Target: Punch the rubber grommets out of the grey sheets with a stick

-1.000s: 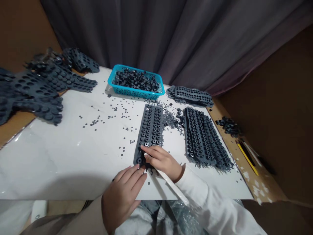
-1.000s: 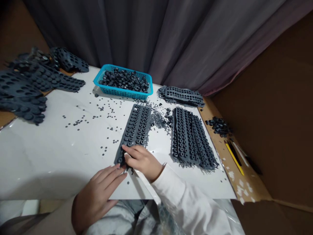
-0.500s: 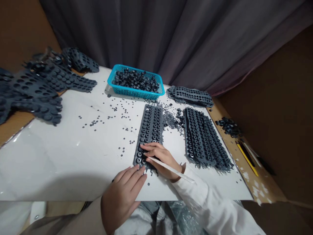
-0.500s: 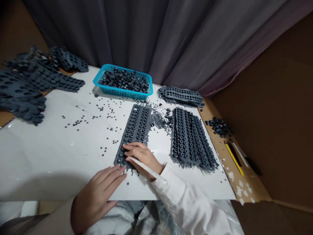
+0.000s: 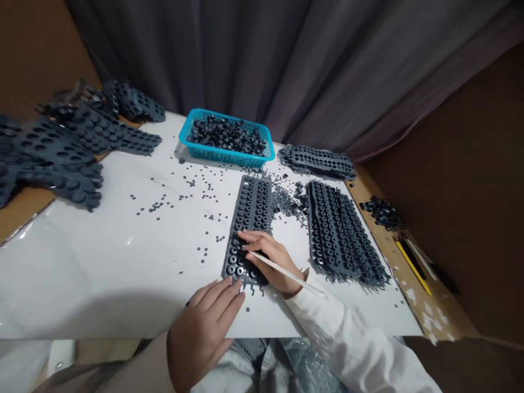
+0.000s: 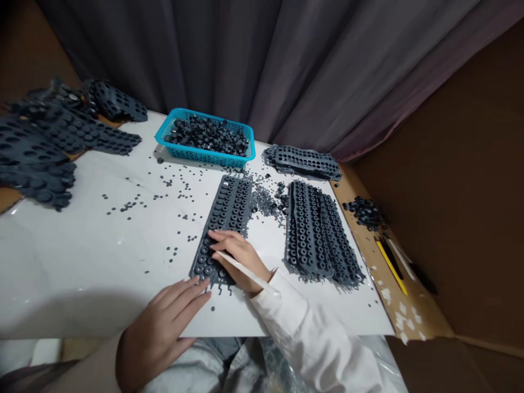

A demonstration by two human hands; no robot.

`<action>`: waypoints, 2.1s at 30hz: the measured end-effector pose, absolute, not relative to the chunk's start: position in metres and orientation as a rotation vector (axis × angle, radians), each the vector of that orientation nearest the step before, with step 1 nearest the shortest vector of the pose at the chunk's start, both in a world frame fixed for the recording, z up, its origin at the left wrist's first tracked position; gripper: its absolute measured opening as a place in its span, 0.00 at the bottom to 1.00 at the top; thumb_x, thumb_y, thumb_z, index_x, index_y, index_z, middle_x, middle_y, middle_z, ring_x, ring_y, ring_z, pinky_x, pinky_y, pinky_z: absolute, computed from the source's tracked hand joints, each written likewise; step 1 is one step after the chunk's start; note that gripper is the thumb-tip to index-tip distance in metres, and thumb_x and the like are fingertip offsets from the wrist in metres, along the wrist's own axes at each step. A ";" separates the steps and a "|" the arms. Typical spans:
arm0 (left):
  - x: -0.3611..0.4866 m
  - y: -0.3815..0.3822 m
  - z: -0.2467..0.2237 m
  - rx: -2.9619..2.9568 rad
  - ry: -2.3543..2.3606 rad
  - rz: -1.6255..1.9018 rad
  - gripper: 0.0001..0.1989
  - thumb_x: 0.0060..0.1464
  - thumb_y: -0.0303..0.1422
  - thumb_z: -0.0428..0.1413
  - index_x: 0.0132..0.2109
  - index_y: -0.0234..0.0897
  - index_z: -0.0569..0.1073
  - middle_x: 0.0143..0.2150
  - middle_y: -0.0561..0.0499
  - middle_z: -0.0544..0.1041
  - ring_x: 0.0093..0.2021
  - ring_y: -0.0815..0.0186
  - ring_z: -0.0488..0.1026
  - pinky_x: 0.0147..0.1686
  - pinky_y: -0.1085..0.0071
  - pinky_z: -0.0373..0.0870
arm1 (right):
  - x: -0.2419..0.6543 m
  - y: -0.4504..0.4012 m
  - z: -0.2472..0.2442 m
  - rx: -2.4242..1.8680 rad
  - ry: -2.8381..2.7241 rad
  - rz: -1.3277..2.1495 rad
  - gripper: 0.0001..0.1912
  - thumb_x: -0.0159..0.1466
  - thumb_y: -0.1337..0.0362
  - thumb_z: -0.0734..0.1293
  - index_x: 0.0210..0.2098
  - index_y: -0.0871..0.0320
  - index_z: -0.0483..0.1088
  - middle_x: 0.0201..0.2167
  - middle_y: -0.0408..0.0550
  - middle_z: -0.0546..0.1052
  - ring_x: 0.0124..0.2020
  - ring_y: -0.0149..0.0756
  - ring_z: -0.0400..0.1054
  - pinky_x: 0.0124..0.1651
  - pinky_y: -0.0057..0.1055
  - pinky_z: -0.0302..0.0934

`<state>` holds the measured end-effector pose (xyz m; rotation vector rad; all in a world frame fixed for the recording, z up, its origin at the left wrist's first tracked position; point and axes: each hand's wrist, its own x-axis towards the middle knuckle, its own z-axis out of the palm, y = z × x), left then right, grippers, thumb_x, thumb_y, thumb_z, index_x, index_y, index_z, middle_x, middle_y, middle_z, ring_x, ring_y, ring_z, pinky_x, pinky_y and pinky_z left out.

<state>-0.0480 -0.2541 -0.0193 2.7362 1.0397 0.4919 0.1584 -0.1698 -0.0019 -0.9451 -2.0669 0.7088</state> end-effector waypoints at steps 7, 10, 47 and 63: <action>-0.047 -0.254 -0.020 2.749 1.027 0.543 0.21 0.56 0.36 0.53 0.55 0.33 0.67 0.59 0.43 0.68 0.55 0.52 0.66 0.51 0.57 0.66 | 0.157 -0.169 -0.003 -0.944 -2.116 0.754 0.05 0.66 0.64 0.62 0.38 0.56 0.69 0.49 0.54 0.76 0.54 0.38 0.66 0.54 0.41 0.65; -0.047 -0.255 -0.023 2.724 1.045 0.557 0.19 0.57 0.35 0.51 0.55 0.33 0.67 0.59 0.44 0.68 0.56 0.53 0.66 0.52 0.57 0.65 | 0.157 -0.168 -0.003 -0.924 -2.133 0.746 0.06 0.66 0.63 0.62 0.39 0.56 0.69 0.48 0.55 0.77 0.55 0.38 0.66 0.54 0.41 0.65; -0.048 -0.257 -0.025 2.687 1.052 0.529 0.22 0.57 0.39 0.53 0.57 0.36 0.66 0.60 0.45 0.66 0.57 0.54 0.65 0.53 0.58 0.64 | 0.162 -0.134 0.006 -1.130 -1.971 0.534 0.06 0.66 0.65 0.61 0.41 0.56 0.68 0.50 0.54 0.75 0.51 0.39 0.70 0.51 0.39 0.66; -0.048 -0.255 -0.023 2.692 1.044 0.513 0.22 0.57 0.39 0.53 0.57 0.36 0.65 0.61 0.45 0.66 0.57 0.54 0.65 0.53 0.57 0.64 | 0.158 -0.116 -0.003 -1.078 -2.137 0.492 0.06 0.67 0.65 0.61 0.39 0.55 0.69 0.44 0.53 0.77 0.47 0.37 0.69 0.49 0.39 0.66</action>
